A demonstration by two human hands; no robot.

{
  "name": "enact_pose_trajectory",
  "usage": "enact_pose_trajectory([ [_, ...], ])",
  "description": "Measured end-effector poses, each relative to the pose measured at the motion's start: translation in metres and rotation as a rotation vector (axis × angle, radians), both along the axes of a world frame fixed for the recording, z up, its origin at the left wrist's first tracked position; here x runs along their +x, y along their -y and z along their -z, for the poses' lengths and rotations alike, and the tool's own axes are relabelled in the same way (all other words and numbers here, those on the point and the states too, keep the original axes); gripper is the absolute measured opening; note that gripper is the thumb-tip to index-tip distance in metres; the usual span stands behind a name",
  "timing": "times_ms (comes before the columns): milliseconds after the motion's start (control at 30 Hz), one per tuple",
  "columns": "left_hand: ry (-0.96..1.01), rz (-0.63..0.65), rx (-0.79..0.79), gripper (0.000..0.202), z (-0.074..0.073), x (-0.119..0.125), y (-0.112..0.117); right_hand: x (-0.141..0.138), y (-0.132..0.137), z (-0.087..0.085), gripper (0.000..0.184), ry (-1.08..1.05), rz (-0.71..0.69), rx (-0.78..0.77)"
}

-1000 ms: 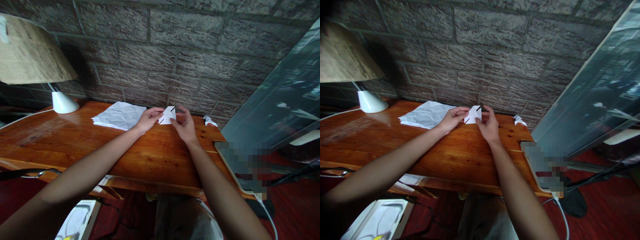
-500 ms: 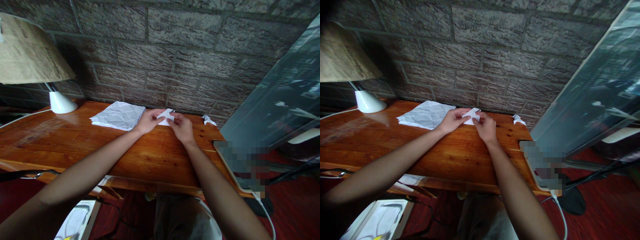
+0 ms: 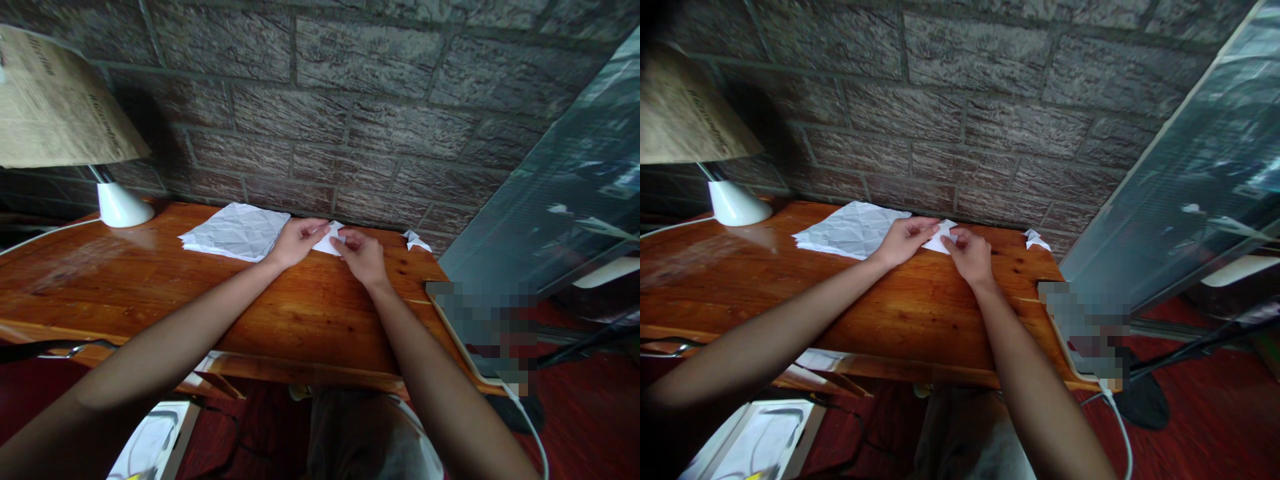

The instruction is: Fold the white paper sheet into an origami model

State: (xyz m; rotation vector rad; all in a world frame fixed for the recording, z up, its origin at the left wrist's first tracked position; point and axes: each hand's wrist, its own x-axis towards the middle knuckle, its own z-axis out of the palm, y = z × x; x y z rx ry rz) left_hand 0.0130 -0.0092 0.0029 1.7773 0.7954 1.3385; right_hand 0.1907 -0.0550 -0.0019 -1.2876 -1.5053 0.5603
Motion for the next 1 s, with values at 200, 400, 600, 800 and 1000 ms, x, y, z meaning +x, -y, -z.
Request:
enact_pose_trajectory([
  [200,-0.001,-0.01,0.012,0.049,-0.005,0.0,0.005,-0.005,0.013,-0.008,0.032,0.185,-0.033,-0.015],
  [400,0.016,0.016,-0.032,0.047,-0.002,0.001,0.003,-0.006,0.015,-0.013,0.026,0.296,0.019,-0.027],
  [600,0.082,0.051,-0.101,0.048,-0.004,0.002,0.003,-0.004,0.009,-0.006,0.031,0.085,-0.005,-0.052],
  [800,0.039,0.046,-0.021,0.041,-0.004,0.003,0.004,-0.004,0.004,-0.006,0.05,-0.153,-0.076,-0.116],
  [1000,-0.068,-0.15,0.059,0.039,-0.001,0.001,0.005,-0.005,0.005,-0.005,0.047,-0.097,-0.107,-0.078],
])
